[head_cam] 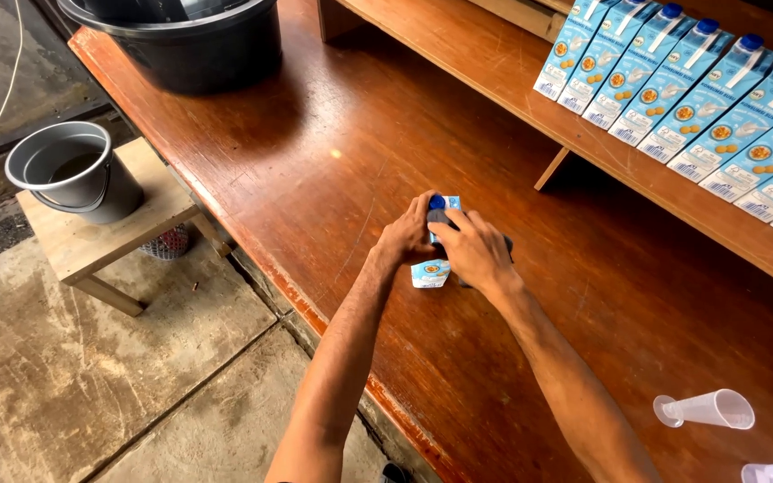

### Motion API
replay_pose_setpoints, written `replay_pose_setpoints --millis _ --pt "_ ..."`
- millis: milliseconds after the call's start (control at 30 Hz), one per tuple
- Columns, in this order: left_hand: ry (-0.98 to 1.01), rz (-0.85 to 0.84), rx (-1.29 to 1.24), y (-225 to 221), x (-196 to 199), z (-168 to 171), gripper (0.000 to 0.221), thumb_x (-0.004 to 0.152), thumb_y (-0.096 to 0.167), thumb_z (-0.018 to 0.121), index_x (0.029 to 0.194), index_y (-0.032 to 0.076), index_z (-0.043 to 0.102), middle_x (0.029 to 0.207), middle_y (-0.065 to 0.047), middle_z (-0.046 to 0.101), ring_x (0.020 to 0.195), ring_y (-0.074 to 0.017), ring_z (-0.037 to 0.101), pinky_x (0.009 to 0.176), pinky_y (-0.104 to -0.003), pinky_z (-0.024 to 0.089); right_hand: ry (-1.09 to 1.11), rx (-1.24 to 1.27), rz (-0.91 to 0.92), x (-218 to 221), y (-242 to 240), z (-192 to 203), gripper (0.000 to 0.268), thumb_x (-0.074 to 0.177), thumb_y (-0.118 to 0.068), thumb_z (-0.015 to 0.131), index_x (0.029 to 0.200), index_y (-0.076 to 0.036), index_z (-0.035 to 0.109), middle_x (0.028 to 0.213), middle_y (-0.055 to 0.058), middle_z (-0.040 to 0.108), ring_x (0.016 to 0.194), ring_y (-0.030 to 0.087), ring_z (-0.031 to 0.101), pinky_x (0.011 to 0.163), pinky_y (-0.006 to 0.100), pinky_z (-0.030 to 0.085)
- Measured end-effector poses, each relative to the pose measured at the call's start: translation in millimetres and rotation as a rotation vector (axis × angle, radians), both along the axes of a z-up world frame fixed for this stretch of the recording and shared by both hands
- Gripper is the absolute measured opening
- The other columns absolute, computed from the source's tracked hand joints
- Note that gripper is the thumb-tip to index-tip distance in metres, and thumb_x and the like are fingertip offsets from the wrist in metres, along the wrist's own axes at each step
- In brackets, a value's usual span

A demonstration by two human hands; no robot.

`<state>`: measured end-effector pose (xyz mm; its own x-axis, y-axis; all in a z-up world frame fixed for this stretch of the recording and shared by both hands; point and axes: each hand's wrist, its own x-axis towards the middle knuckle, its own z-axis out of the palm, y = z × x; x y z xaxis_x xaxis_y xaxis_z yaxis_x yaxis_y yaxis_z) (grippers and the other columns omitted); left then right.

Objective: Wiping down milk cartons and syrup bottles with a cleaning cloth in a coffee shop prep area.

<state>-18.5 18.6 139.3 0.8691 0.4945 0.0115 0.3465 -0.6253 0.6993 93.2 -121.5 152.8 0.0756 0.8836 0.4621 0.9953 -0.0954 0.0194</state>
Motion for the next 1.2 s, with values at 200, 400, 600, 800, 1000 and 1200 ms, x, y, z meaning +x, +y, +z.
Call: replay_pose_setpoints --millis 200,400,600,800,1000,1200 --pt "-0.069 0.03 -0.049 2.9 -11.0 -0.3 0.108 0.068 0.038 0.084 0.151 0.028 0.016 0.138 -0.016 0.043 0.121 -0.0467 0.061 0.108 -0.061 0.05 0.049 -0.003 0.046 -0.2 24.7 1.3 0.019 0.099 -0.03 0.06 0.114 -0.029 0.071 0.12 0.002 0.062 0.1 0.03 0.064 0.075 0.042 0.059" --pt "-0.065 0.007 0.005 5.3 4.8 -17.1 0.112 0.065 0.041 0.086 0.151 0.027 0.018 0.138 -0.015 0.045 0.124 -0.0459 0.06 0.108 -0.06 0.051 0.103 -0.08 0.107 1.0 -13.5 13.0 0.016 0.1 -0.032 0.058 0.112 -0.029 0.068 0.124 0.0 0.062 0.103 0.031 0.064 0.079 0.044 0.06" --pt "-0.209 -0.028 -0.021 -10.4 -11.5 6.4 0.122 0.066 0.04 0.088 0.157 0.015 0.012 0.136 -0.029 0.047 0.125 -0.0539 0.056 0.109 -0.063 0.048 0.281 0.01 0.032 -2.6 -26.9 7.5 0.018 0.1 -0.033 0.06 0.114 -0.033 0.071 0.124 0.0 0.064 0.106 0.033 0.066 0.083 0.046 0.06" --pt "-0.152 0.012 -0.05 12.5 13.4 -36.4 0.123 0.058 0.06 0.09 0.15 0.011 0.024 0.134 -0.022 0.051 0.123 -0.044 0.061 0.107 -0.055 0.052 0.308 0.068 -0.279 18.0 8.4 -12.5 0.019 0.101 -0.034 0.058 0.117 -0.035 0.068 0.123 -0.002 0.061 0.101 0.032 0.068 0.084 0.045 0.06" --pt "-0.113 0.011 -0.041 15.9 15.4 -37.9 0.127 0.054 0.065 0.092 0.147 0.012 0.023 0.138 -0.018 0.048 0.126 -0.0408 0.06 0.111 -0.051 0.051 0.35 -0.027 -0.166 48.9 46.7 -5.8 0.019 0.099 -0.029 0.061 0.113 -0.031 0.073 0.121 0.003 0.065 0.106 0.039 0.068 0.092 0.05 0.057" --pt "-0.057 0.029 -0.035 3.8 7.7 -16.4 0.118 0.059 0.062 0.088 0.145 0.014 0.023 0.141 -0.014 0.047 0.128 -0.0381 0.06 0.111 -0.054 0.05 0.41 -0.056 -0.084 60.2 58.3 -0.8 0.021 0.098 -0.027 0.062 0.115 -0.03 0.073 0.125 0.004 0.065 0.112 0.04 0.066 0.095 0.052 0.055"
